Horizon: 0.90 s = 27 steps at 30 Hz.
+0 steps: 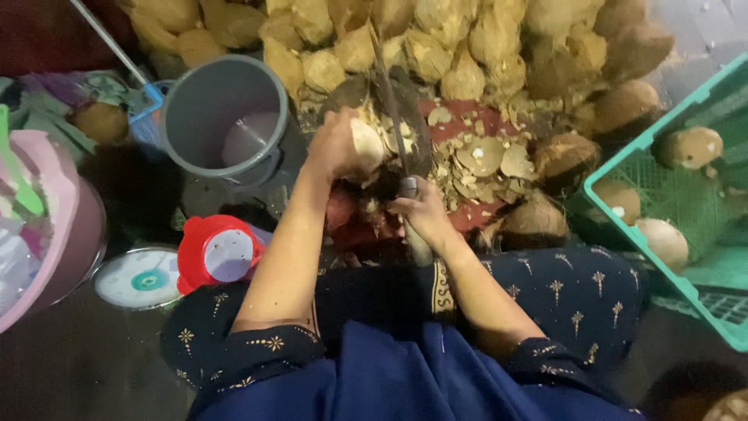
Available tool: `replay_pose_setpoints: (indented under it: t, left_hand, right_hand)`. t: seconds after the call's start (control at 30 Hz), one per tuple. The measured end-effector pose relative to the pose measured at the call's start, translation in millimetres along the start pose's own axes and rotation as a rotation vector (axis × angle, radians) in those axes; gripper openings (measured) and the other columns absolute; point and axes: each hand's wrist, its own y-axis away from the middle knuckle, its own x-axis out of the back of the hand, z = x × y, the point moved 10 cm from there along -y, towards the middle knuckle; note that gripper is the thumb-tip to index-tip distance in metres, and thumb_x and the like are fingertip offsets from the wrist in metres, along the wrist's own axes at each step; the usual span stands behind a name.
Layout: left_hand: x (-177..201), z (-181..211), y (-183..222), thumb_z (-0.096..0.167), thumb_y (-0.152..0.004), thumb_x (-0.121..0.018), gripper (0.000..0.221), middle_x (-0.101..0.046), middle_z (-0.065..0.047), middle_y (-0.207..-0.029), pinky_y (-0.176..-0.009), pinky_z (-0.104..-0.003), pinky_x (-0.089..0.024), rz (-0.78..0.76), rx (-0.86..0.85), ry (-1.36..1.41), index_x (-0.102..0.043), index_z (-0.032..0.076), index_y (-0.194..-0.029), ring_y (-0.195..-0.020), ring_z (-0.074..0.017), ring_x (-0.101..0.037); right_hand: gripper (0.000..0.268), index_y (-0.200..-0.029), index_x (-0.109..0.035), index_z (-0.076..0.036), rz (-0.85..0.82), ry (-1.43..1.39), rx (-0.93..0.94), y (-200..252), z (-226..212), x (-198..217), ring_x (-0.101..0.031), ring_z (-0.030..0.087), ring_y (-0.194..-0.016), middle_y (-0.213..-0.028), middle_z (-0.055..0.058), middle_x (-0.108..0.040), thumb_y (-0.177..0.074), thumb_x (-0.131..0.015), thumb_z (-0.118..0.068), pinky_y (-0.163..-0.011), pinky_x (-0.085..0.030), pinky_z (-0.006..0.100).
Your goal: The person sits on the floor and uses a long knife to peel the husk off a coconut. They rotate the coconut in their hands to remove the outer layer, then place the peeled coconut into a green crate. The person repeats this process with another coconut.
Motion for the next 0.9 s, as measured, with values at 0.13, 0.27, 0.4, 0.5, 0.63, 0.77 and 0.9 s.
replay_pose_setpoints:
  t: [0.13, 0.27, 0.4, 0.5, 0.63, 0.77, 0.9]
  left_hand:
    - [13.8, 10.5, 17.9, 0.028, -0.046, -0.101, 0.107, -0.046, -0.018, -0.13, -0.099, -0.057, -0.053, -0.011, 0.037, 0.055, -0.045, 0.019, -0.137, -0.116, -0.0507, -0.06]
    - [13.8, 0.9, 18.8, 0.039, -0.04, -0.107, 0.119, -0.049, -0.018, -0.129, -0.102, -0.054, -0.052, 0.033, 0.177, 0.095, -0.043, 0.019, -0.139, -0.116, -0.0501, -0.061]
    - [5.5, -0.8, 11.0, 0.032, -0.042, -0.107, 0.115, -0.044, -0.021, -0.129, -0.1, -0.061, -0.051, 0.125, 0.181, 0.058, -0.046, 0.015, -0.138, -0.115, -0.0547, -0.059]
    - [14.6, 3.6, 24.2, 0.037, -0.038, -0.106, 0.124, -0.047, -0.019, -0.131, -0.106, -0.057, -0.047, 0.098, 0.118, 0.167, -0.043, 0.017, -0.142, -0.12, -0.051, -0.058]
    - [-0.9, -11.2, 29.6, 0.028, -0.043, -0.104, 0.117, -0.043, -0.014, -0.137, -0.106, -0.055, -0.049, 0.14, 0.134, 0.174, -0.042, 0.027, -0.143, -0.122, -0.0499, -0.058]
    - [4.9, -14.1, 41.4, 0.026, -0.044, -0.097, 0.107, -0.047, -0.011, -0.134, -0.106, -0.052, -0.05, 0.188, 0.088, 0.302, -0.045, 0.033, -0.137, -0.121, -0.0472, -0.059]
    - [14.1, -8.1, 44.5, 0.028, -0.04, -0.097, 0.105, -0.051, -0.016, -0.126, -0.1, -0.053, -0.054, 0.308, -0.045, 0.329, -0.05, 0.023, -0.134, -0.117, -0.0493, -0.061]
  right_hand:
    - [0.026, -0.083, -0.057, -0.001, -0.061, -0.012, 0.333, 41.2, -56.3, -19.6, -0.062, 0.023, -0.033, -0.047, 0.018, -0.06, -0.067, -0.075, 0.007, -0.032, -0.048, 0.03]
    - [0.019, -0.08, -0.058, -0.006, -0.001, -0.029, 0.411, 17.8, -30.9, -19.7, -0.049, 0.019, -0.036, -0.047, 0.011, -0.051, -0.069, -0.073, -0.004, -0.035, -0.037, 0.029]
    - [0.015, -0.079, -0.054, -0.009, -0.123, -0.303, -0.233, -21.2, 72.8, -27.7, -0.054, 0.03, -0.031, -0.044, 0.015, -0.048, -0.074, -0.068, -0.007, -0.03, -0.044, 0.039]
    - [0.012, -0.084, -0.053, -0.008, -0.101, -0.275, -0.232, -12.2, 53.4, -20.3, -0.056, 0.033, -0.032, -0.045, 0.017, -0.05, -0.076, -0.062, -0.005, -0.028, -0.046, 0.045]
    - [0.02, -0.085, -0.054, -0.006, -0.107, -0.26, -0.249, 7.5, 37.3, -27.3, -0.059, 0.031, -0.036, -0.05, 0.018, -0.053, -0.072, -0.07, -0.006, -0.031, -0.049, 0.046]
    - [0.018, -0.084, -0.059, -0.002, -0.073, -0.288, -0.145, 10.3, 25.7, -33.1, -0.056, 0.028, -0.034, -0.049, 0.015, -0.051, -0.072, -0.072, -0.007, -0.03, -0.045, 0.04]
    - [0.022, -0.099, -0.058, -0.01, -0.5, -0.879, -0.318, 32.1, -2.9, -42.6, -0.049, 0.021, -0.041, -0.061, 0.005, -0.044, -0.08, -0.064, -0.017, -0.034, -0.048, 0.042]
